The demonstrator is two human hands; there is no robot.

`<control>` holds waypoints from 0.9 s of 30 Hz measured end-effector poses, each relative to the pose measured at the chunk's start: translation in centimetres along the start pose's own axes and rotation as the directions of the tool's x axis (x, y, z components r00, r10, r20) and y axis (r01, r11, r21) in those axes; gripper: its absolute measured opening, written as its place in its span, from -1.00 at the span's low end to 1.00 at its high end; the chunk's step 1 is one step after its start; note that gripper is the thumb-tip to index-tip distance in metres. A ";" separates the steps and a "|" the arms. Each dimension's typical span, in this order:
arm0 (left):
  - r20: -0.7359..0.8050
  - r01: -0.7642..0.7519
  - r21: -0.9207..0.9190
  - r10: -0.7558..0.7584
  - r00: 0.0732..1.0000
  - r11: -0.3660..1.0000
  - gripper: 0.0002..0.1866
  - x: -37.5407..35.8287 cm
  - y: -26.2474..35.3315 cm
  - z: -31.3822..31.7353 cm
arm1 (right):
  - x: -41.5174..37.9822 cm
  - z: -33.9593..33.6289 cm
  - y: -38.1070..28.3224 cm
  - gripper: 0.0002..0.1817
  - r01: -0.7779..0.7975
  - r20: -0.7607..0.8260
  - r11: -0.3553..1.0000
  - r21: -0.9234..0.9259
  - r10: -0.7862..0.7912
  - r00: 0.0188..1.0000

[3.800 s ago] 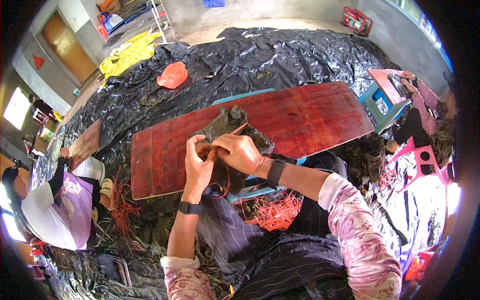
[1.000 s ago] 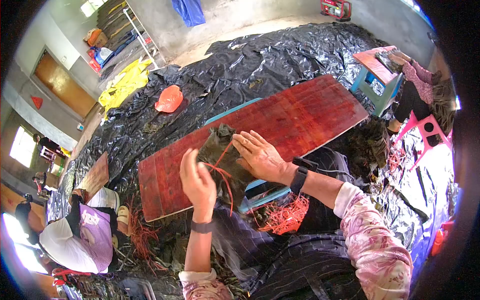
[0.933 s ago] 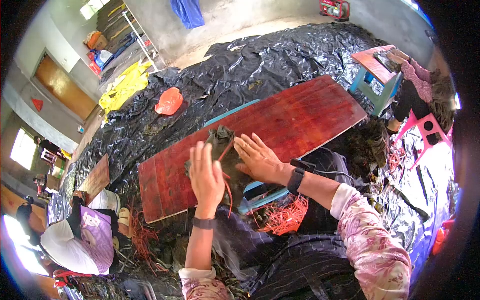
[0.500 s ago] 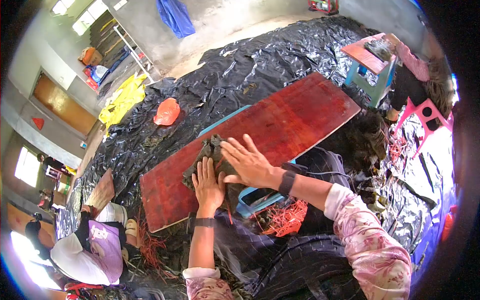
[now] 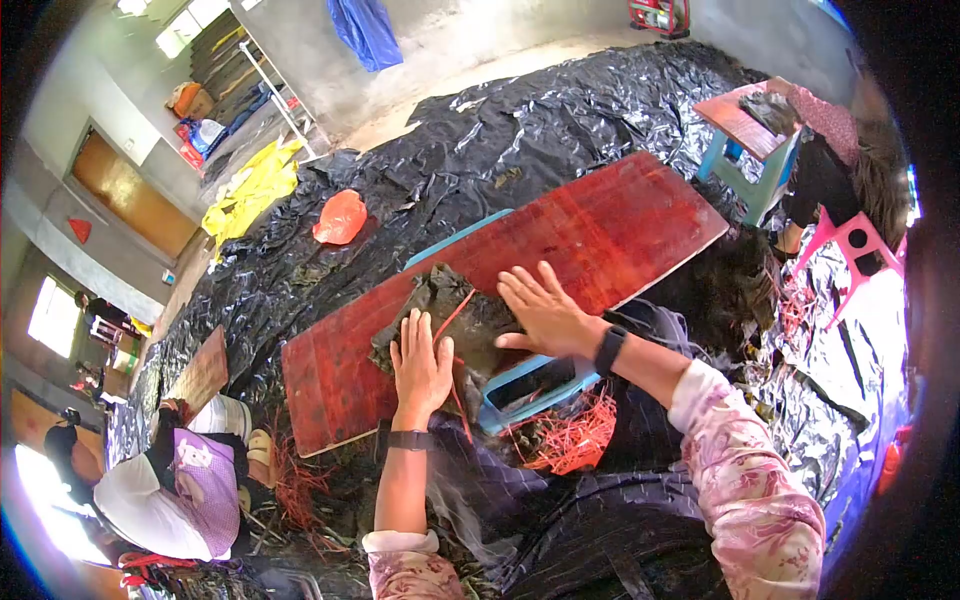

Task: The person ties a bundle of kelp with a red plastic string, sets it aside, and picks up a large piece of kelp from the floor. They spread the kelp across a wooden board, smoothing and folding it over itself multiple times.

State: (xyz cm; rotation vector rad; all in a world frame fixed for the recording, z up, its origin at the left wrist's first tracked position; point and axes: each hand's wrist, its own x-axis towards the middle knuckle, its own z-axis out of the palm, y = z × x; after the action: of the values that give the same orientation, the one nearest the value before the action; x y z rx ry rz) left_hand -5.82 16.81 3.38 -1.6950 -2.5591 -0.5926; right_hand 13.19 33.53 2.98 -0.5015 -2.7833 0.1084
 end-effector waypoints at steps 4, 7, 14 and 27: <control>-0.294 0.033 -0.042 -0.044 0.955 0.999 -0.54 1.5 -1.0 -2.0 | -5.6 -5.4 1.0 -0.13 -0.065 -0.111 0.993 0.093 0.075 0.991; -0.180 0.243 -0.157 -0.269 0.946 0.957 -0.50 3.5 -3.5 -1.6 | -10.5 -7.5 2.2 -0.23 -0.163 -0.135 0.983 0.085 0.173 0.976; -0.016 0.407 0.057 -0.407 0.913 0.912 -0.43 5.4 -2.2 -2.8 | -20.1 -5.1 4.4 -0.54 -0.371 -0.156 0.903 0.218 0.408 0.900; 0.134 0.404 -0.193 -0.384 0.913 0.894 -0.64 2.7 -2.0 -4.3 | -20.1 -2.7 3.9 -0.59 -0.248 -0.277 0.903 0.351 0.353 0.894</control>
State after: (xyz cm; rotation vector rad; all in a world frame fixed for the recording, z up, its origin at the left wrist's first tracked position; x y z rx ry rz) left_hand -9.58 17.10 7.35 -1.2694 -3.0329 -0.8566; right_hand 33.19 30.20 -0.76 -0.7899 -2.2803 0.4737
